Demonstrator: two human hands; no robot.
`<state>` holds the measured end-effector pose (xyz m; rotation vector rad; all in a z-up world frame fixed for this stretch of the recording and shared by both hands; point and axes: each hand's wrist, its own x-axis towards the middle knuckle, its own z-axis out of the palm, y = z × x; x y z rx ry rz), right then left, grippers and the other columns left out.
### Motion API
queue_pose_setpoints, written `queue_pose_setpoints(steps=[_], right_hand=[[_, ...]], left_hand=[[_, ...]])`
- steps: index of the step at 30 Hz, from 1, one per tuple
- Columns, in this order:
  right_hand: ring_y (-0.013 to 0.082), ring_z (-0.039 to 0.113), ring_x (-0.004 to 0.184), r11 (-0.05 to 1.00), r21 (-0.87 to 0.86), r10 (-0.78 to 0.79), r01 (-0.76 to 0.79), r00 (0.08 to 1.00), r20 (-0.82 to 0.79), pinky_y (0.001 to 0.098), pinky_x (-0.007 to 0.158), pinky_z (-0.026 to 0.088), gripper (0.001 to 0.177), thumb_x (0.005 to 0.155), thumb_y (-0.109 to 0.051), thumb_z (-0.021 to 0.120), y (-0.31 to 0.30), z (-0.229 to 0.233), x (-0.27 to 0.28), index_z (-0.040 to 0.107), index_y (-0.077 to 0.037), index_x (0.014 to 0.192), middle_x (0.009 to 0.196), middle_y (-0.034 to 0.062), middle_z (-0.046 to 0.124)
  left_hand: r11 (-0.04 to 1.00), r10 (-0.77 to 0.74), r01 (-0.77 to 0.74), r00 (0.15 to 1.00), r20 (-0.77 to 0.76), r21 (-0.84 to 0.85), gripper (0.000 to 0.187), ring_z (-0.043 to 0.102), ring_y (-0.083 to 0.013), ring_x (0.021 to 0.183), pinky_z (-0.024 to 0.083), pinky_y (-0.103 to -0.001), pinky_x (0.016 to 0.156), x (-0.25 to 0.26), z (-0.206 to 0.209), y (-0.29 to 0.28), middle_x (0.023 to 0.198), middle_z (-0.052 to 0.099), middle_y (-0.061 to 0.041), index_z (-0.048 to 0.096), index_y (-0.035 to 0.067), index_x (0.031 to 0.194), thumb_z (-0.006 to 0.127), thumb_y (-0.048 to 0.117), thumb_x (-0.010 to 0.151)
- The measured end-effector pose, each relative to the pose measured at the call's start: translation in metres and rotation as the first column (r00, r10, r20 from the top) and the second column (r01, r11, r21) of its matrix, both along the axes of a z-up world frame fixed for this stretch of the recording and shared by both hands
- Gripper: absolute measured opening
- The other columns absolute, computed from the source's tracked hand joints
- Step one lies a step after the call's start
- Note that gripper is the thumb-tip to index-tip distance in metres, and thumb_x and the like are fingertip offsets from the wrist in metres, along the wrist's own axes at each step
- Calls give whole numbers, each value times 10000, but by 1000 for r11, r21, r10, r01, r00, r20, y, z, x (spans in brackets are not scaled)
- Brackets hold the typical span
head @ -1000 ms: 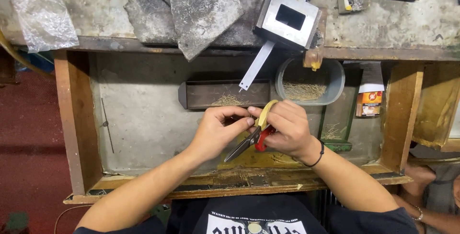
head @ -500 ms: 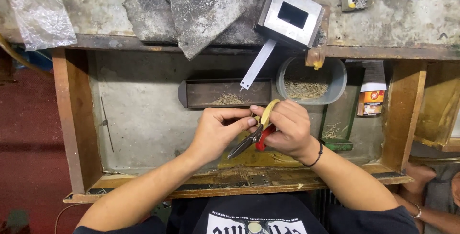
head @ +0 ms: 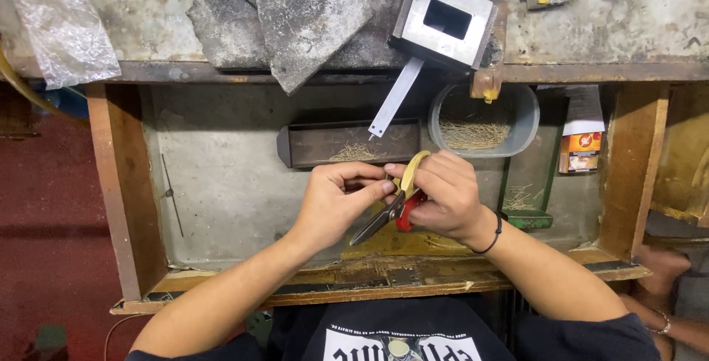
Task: The person repeatedly picks up thin metal wires from a container and uses red-handled shears to cut them into shorter pieces. The cut pieces fall onto the workbench surface.
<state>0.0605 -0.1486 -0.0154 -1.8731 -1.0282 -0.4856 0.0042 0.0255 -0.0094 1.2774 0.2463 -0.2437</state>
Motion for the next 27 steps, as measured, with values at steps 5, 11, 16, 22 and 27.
queue_pose_setpoints(steps=[5, 11, 16, 22, 27], right_hand=[[237, 576, 515, 999, -8, -31, 31, 999, -16, 364, 515, 479, 294, 804, -174, 867, -5, -6, 2, 793, -7, 1035, 628, 51, 612], [239, 579, 534, 1000, -19, -22, 21, 998, -63, 365, 524, 478, 232, 870, -192, 786, -3, -5, 2, 786, -25, 1031, 634, 46, 595], [243, 624, 535, 1000, 16, 12, -6, 913, -408, 347, 539, 508, 278, 766, -194, 887, -11, -3, -3, 781, -43, 973, 685, 104, 684], [76, 598, 581, 965, 223, 85, 141, 633, -769, 241, 533, 515, 207, 735, 32, 842, -15, -2, -14, 668, 2, 844, 790, 132, 763], [84, 615, 632, 972, 202, 124, 117, 475, -871, 249, 593, 527, 201, 761, 24, 824, -18, 5, -10, 646, 18, 854, 789, 146, 752]], left_hand=[[999, -1, 1, 1000, 21, 33, 162, 704, -97, 779, 609, -230, 691, 2, -9, 5, 809, 783, -121, 792, 6, 969, 829, 68, 824], [995, -1, -2, 999, 36, 102, 120, 651, -93, 741, 598, -235, 641, 0, -16, 7, 770, 749, -124, 797, -6, 901, 829, 43, 796], [969, -15, -8, 995, 94, 245, 50, 638, -95, 655, 579, -254, 618, 2, -15, 9, 672, 696, -90, 777, 18, 803, 806, 47, 775], [945, -48, 2, 990, 132, 328, 33, 610, -109, 616, 554, -255, 612, 0, -4, 3, 632, 659, -66, 764, 49, 761, 792, 67, 766], [906, -107, 14, 974, 198, 423, 14, 632, -157, 643, 533, -302, 651, -5, -2, 0, 673, 681, -62, 764, 97, 760, 772, 95, 771]])
